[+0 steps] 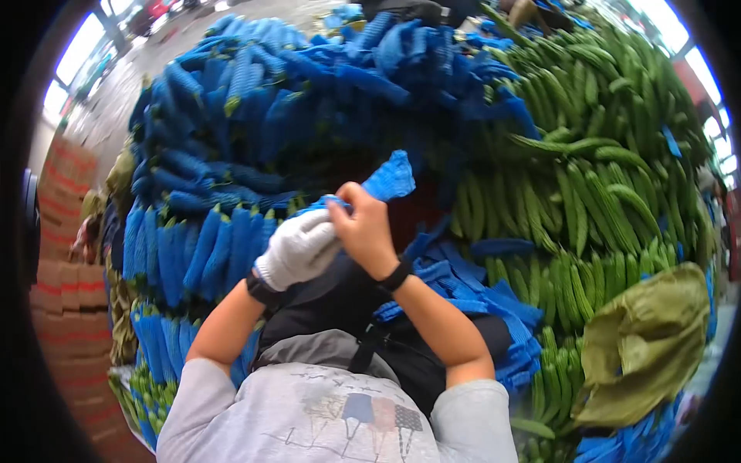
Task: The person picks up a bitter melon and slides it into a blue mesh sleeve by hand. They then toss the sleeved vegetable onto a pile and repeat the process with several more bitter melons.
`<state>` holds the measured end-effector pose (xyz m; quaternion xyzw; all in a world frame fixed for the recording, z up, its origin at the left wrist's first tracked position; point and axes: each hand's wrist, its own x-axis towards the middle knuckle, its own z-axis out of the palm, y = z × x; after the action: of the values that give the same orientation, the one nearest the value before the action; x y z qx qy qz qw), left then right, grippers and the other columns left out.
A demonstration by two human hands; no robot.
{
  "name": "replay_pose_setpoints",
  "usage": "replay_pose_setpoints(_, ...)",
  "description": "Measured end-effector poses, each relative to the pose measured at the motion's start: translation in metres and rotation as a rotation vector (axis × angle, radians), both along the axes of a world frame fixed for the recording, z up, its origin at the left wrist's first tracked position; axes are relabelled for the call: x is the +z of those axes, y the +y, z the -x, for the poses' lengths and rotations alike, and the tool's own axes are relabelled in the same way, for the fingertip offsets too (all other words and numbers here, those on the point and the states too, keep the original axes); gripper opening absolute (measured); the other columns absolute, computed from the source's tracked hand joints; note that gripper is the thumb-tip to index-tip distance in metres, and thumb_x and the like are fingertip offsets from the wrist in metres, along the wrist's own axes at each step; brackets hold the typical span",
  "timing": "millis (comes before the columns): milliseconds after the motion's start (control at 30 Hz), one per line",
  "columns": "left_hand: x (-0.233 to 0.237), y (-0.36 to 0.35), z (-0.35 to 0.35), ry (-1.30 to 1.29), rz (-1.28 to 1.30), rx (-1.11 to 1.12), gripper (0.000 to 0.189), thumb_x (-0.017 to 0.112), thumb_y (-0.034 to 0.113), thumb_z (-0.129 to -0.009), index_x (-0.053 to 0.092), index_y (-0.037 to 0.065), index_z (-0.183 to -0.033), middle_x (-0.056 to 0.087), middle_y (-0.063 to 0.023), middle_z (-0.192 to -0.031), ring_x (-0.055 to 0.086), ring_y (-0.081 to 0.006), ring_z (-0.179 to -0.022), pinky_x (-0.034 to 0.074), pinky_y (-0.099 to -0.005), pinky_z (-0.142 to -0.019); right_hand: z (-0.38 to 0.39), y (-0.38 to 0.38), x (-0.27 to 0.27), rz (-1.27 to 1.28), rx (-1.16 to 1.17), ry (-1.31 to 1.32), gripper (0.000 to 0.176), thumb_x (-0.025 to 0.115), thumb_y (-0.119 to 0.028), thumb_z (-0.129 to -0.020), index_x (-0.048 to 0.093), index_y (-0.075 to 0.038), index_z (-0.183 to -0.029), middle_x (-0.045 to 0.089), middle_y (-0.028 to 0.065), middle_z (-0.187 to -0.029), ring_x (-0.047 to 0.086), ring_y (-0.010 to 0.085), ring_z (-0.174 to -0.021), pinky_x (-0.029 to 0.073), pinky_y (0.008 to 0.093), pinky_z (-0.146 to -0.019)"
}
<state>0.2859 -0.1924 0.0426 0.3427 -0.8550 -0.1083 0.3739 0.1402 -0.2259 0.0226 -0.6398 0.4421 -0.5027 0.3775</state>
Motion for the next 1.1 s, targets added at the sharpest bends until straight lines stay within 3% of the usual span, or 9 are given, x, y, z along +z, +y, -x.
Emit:
replay_pose_setpoints(133, -0.031, -0.02, -0.019, -0.242, -0.105, 0.028, 0.025, 0.065, 0.006, -0.078, 0.057, 0.005, -0.101, 0.061, -0.0138, -0.09, 0.063, -0.0318, -0.077, 0.052, -0.0391, -0.065, -0.009, 0.003, 0.019, 0.158, -0.029, 0.169, 0.013, 0.063, -0.015, -0.081, 0.055, -0.005, -0.083, 0.06, 0.0193, -0.071, 0.061, 0.0402, -0.068, 0.048, 0.0458, -0.057)
replay_pose_setpoints(200, -0.08, -0.032, -0.013, 0.177, -0.46, 0.035, 0.018, 0.062, 0.008, -0.084, 0.056, 0.005, -0.101, 0.058, -0.0074, -0.087, 0.062, -0.0229, -0.08, 0.051, -0.0344, -0.07, -0.016, 0.013, 0.026, 0.154, 0.083, 0.215, 0.011, 0.063, -0.011, -0.08, 0.057, -0.003, -0.084, 0.058, 0.0201, -0.07, 0.062, 0.0379, -0.07, 0.048, 0.0419, -0.058)
replay_pose_setpoints(400, -0.103, -0.064, 0.001, 0.233, -0.771, 0.17, 0.02, 0.057, 0.012, -0.09, 0.056, 0.008, -0.11, 0.06, -0.0094, -0.093, 0.06, -0.0226, -0.095, 0.048, -0.0338, -0.082, 0.007, 0.012, -0.004, 0.213, 0.155, 0.234, 0.029, 0.063, -0.004, -0.075, 0.053, -0.002, -0.102, 0.058, 0.0164, -0.094, 0.058, 0.0375, -0.09, 0.048, 0.0423, -0.078)
replay_pose_setpoints(533, -0.108, -0.077, 0.014, -0.438, -0.309, 0.258, 0.02, 0.058, 0.013, -0.088, 0.061, 0.006, -0.107, 0.064, -0.0118, -0.102, 0.061, -0.0283, -0.097, 0.049, -0.0345, -0.087, 0.038, -0.01, -0.057, 0.252, -0.177, 0.869, 0.032, 0.07, -0.011, -0.068, 0.055, -0.01, -0.096, 0.059, 0.0093, -0.09, 0.053, 0.0253, -0.088, 0.038, 0.0375, -0.071)
replay_pose_setpoints(700, -0.111, -0.122, 0.051, -0.295, -0.115, 0.273, 0.038, 0.05, 0.013, -0.088, 0.055, 0.003, -0.124, 0.06, -0.0166, -0.121, 0.056, -0.0309, -0.114, 0.042, -0.0391, -0.102, 0.045, -0.017, -0.072, 0.203, 0.362, 0.106, 0.026, 0.059, -0.003, -0.071, 0.055, 0.002, -0.096, 0.059, 0.0206, -0.09, 0.057, 0.041, -0.087, 0.049, 0.0435, -0.078)
replay_pose_setpoints(867, -0.173, -0.143, 0.048, -0.316, -0.375, 0.151, 0.039, 0.049, 0.017, -0.095, 0.051, 0.004, -0.131, 0.058, -0.0121, -0.126, 0.055, -0.0238, -0.116, 0.042, -0.0333, -0.101, 0.092, -0.048, -0.102, -0.242, 0.643, -0.097, 0.021, 0.066, -0.014, -0.085, 0.06, -0.001, -0.099, 0.064, 0.0119, -0.09, 0.064, 0.0219, -0.085, 0.05, 0.0327, -0.077)
replay_pose_setpoints(967, -0.184, -0.148, 0.053, -0.086, -0.913, 0.074, 0.039, 0.053, 0.024, -0.097, 0.051, 0.005, -0.13, 0.06, -0.0083, -0.119, 0.057, -0.0147, -0.109, 0.045, -0.0285, -0.093, 0.149, -0.086, -0.197, -0.371, 0.133, 0.116, 0.024, 0.065, -0.025, -0.087, 0.067, -0.002, -0.093, 0.067, 0.0104, -0.089, 0.065, 0.0188, -0.085, 0.051, 0.0308, -0.076)
replay_pose_setpoints(1033, -0.216, -0.137, 0.039, 0.756, -1.551, 0.076, 0.043, 0.042, 0.028, -0.101, 0.04, 0.007, -0.139, 0.055, -0.0152, -0.129, 0.052, -0.0238, -0.121, 0.042, -0.0365, -0.1, 0.208, -0.106, -0.284, -0.329, -0.299, 0.367, 0.019, 0.061, -0.018, -0.081, 0.067, -0.001, -0.088, 0.067, 0.0149, -0.091, 0.063, 0.033, -0.086, 0.05, 0.0417, -0.079)
replay_pose_setpoints(1100, -0.219, -0.12, 0.031, 0.956, -1.576, 0.019, 0.044, 0.036, 0.027, -0.102, 0.035, 0.008, -0.142, 0.049, -0.0175, -0.136, 0.048, -0.027, -0.126, 0.039, -0.0401, -0.104, 0.267, -0.108, -0.384, -0.258, -0.653, 0.554, 0.021, 0.06, -0.011, -0.074, 0.062, 0.0, -0.092, 0.061, 0.0216, -0.095, 0.057, 0.0395, -0.094, 0.046, 0.0462, -0.085)
